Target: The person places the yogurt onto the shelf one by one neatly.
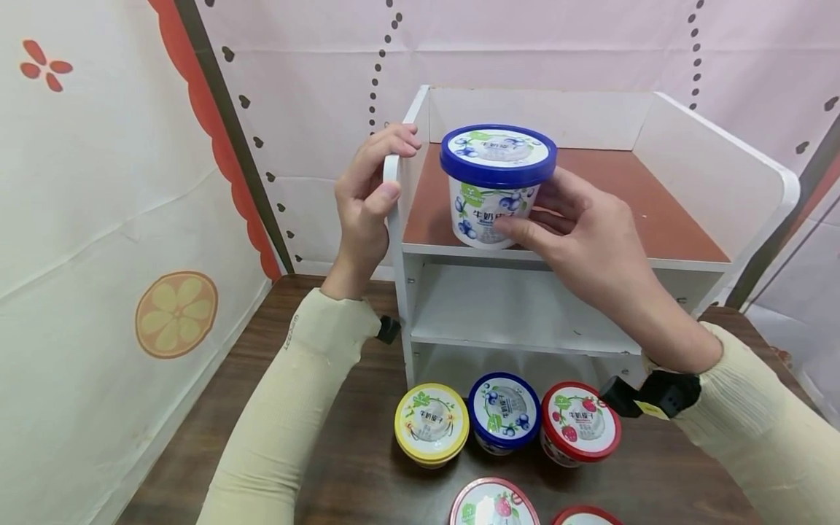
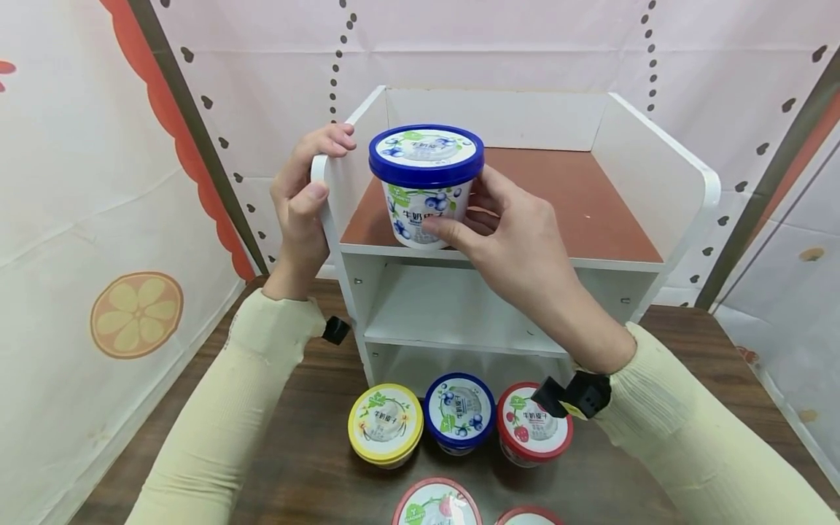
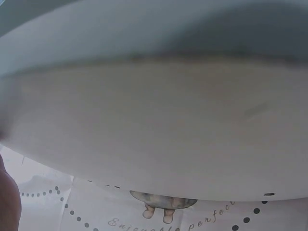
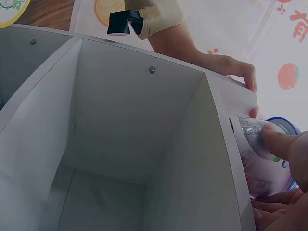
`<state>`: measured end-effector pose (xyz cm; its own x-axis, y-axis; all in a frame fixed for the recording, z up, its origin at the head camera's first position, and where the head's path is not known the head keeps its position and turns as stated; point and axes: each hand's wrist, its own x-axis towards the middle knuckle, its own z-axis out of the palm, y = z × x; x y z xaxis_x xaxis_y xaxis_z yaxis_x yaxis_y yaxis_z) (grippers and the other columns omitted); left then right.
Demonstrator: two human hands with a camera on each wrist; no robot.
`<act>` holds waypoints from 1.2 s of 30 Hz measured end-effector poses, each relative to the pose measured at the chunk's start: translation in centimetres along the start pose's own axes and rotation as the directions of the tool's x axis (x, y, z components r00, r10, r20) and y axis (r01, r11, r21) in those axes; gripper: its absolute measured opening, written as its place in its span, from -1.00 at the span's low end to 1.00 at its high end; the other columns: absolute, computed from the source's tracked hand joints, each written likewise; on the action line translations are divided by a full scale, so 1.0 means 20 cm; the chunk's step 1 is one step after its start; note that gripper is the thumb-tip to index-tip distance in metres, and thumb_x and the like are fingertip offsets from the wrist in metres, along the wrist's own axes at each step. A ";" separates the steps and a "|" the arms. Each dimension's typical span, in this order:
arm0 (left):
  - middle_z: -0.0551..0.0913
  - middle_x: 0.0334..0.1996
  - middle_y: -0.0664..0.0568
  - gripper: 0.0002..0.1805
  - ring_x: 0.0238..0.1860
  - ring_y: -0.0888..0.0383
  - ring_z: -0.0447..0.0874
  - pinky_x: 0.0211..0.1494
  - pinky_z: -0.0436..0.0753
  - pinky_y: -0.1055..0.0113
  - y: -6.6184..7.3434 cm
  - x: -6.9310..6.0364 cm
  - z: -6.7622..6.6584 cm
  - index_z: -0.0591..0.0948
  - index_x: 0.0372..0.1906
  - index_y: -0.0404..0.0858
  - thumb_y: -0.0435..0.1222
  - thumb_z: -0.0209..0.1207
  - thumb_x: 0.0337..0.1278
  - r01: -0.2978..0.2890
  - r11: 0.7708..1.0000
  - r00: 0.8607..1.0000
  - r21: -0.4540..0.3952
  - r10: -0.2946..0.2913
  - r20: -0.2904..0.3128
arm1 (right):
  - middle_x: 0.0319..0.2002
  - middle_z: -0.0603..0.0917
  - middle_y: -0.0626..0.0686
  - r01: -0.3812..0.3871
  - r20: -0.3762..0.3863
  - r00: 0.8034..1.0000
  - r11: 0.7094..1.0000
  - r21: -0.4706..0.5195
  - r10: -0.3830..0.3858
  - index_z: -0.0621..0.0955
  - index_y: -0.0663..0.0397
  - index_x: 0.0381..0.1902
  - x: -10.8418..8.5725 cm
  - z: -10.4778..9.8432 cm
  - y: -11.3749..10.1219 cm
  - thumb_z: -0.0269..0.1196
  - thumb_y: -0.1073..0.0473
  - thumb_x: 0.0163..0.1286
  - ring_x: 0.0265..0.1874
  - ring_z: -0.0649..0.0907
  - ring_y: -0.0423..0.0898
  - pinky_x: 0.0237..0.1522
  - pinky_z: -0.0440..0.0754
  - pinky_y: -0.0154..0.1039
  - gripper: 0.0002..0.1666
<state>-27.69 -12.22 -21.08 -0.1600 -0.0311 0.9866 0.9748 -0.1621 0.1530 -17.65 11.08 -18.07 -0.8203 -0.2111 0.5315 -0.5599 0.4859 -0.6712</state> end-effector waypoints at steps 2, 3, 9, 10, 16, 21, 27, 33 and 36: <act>0.61 -0.10 -0.16 -0.55 0.10 -0.18 0.46 0.24 0.36 -0.14 0.00 0.00 0.00 0.51 -0.21 -0.55 -0.18 -0.01 0.02 -0.001 1.000 1.000 -0.005 0.001 0.000 | 0.13 0.62 0.07 -0.001 0.006 1.000 1.000 -0.008 0.001 0.49 0.01 0.32 0.00 0.00 0.00 0.42 0.07 0.21 0.07 0.64 -0.03 0.03 0.57 -0.21 -0.29; 0.61 -0.10 -0.15 -0.55 0.10 -0.18 0.46 0.24 0.36 -0.14 0.00 0.00 0.00 0.51 -0.21 -0.55 -0.18 -0.01 0.02 -0.001 1.000 1.000 -0.006 0.001 -0.001 | 0.13 0.62 0.07 -0.001 0.009 1.000 1.000 -0.014 0.001 0.49 0.01 0.32 0.01 0.00 0.00 0.42 0.06 0.22 0.07 0.64 -0.03 0.03 0.57 -0.21 -0.29; 0.61 -0.08 -0.10 -0.55 0.10 -0.17 0.46 0.23 0.37 -0.13 0.00 0.00 0.00 0.52 -0.20 -0.54 -0.17 -0.01 0.03 0.008 1.000 1.000 0.000 -0.008 -0.001 | 0.13 0.62 0.07 0.006 0.024 1.000 0.999 -0.033 -0.005 0.47 0.01 0.33 0.02 0.02 0.01 0.40 0.07 0.24 0.07 0.64 -0.03 0.04 0.57 -0.19 -0.30; 0.61 -0.08 -0.09 -0.55 0.10 -0.17 0.46 0.23 0.38 -0.13 0.00 0.00 0.00 0.52 -0.20 -0.54 -0.17 -0.01 0.03 0.009 1.000 1.000 0.001 -0.009 0.000 | 0.14 0.61 0.07 0.007 0.028 1.000 0.999 -0.038 -0.006 0.47 0.01 0.34 0.02 0.02 0.01 0.40 0.07 0.25 0.07 0.63 -0.03 0.05 0.57 -0.18 -0.30; 0.61 -0.09 -0.12 -0.53 0.11 -0.18 0.46 0.23 0.39 -0.13 0.00 0.00 0.00 0.51 -0.21 -0.55 -0.16 -0.01 0.01 0.015 1.000 1.000 0.013 -0.015 -0.010 | 0.15 0.60 0.07 0.015 0.063 0.998 0.998 -0.060 -0.011 0.44 0.03 0.33 0.02 0.02 0.01 0.37 0.04 0.28 0.10 0.62 -0.02 0.08 0.55 -0.13 -0.30; 0.60 -0.10 -0.18 -0.53 0.10 -0.18 0.47 0.22 0.40 -0.12 0.00 0.00 0.00 0.51 -0.21 -0.55 -0.16 -0.01 -0.01 0.019 1.000 1.000 0.019 -0.018 -0.022 | 0.18 0.57 0.05 0.012 0.088 0.996 0.999 -0.049 -0.008 0.40 -0.03 0.38 0.01 0.01 0.00 0.36 -0.01 0.28 0.12 0.60 -0.02 0.09 0.55 -0.11 -0.26; 0.61 -0.10 -0.13 -0.51 0.11 -0.19 0.47 0.20 0.41 -0.11 0.00 0.00 0.01 0.51 -0.21 -0.54 -0.13 0.00 0.00 0.020 1.000 1.000 0.023 -0.019 -0.024 | 0.24 0.52 0.06 0.013 0.062 0.998 0.999 -0.042 -0.010 0.33 -0.10 0.43 -0.04 -0.02 -0.01 0.37 -0.02 0.27 0.18 0.56 -0.02 0.10 0.52 -0.13 -0.18; 0.61 -0.09 -0.11 -0.50 0.11 -0.19 0.47 0.20 0.41 -0.13 0.00 0.00 0.01 0.51 -0.20 -0.54 -0.11 0.01 0.02 0.018 1.000 1.000 0.012 -0.018 -0.026 | 0.30 0.47 0.08 0.007 0.038 0.999 0.999 -0.037 -0.005 0.28 -0.05 0.47 -0.06 -0.04 0.00 0.37 -0.01 0.27 0.23 0.52 -0.02 0.14 0.49 -0.11 -0.13; 0.61 -0.08 -0.09 -0.50 0.12 -0.19 0.46 0.22 0.39 -0.14 0.00 0.00 0.01 0.51 -0.20 -0.55 -0.12 0.01 0.02 0.013 1.000 1.000 0.003 -0.013 -0.023 | 0.30 0.46 0.07 -0.006 0.032 0.999 1.000 -0.019 0.007 0.31 -0.01 0.45 -0.07 -0.04 0.01 0.38 -0.01 0.27 0.23 0.52 -0.02 0.13 0.49 -0.12 -0.15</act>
<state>-27.72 -12.01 -21.16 -0.1759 -0.0514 0.9831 0.9732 -0.1594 0.1658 -16.49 12.15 -18.47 -0.8276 -0.2350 0.5099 -0.5523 0.5035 -0.6644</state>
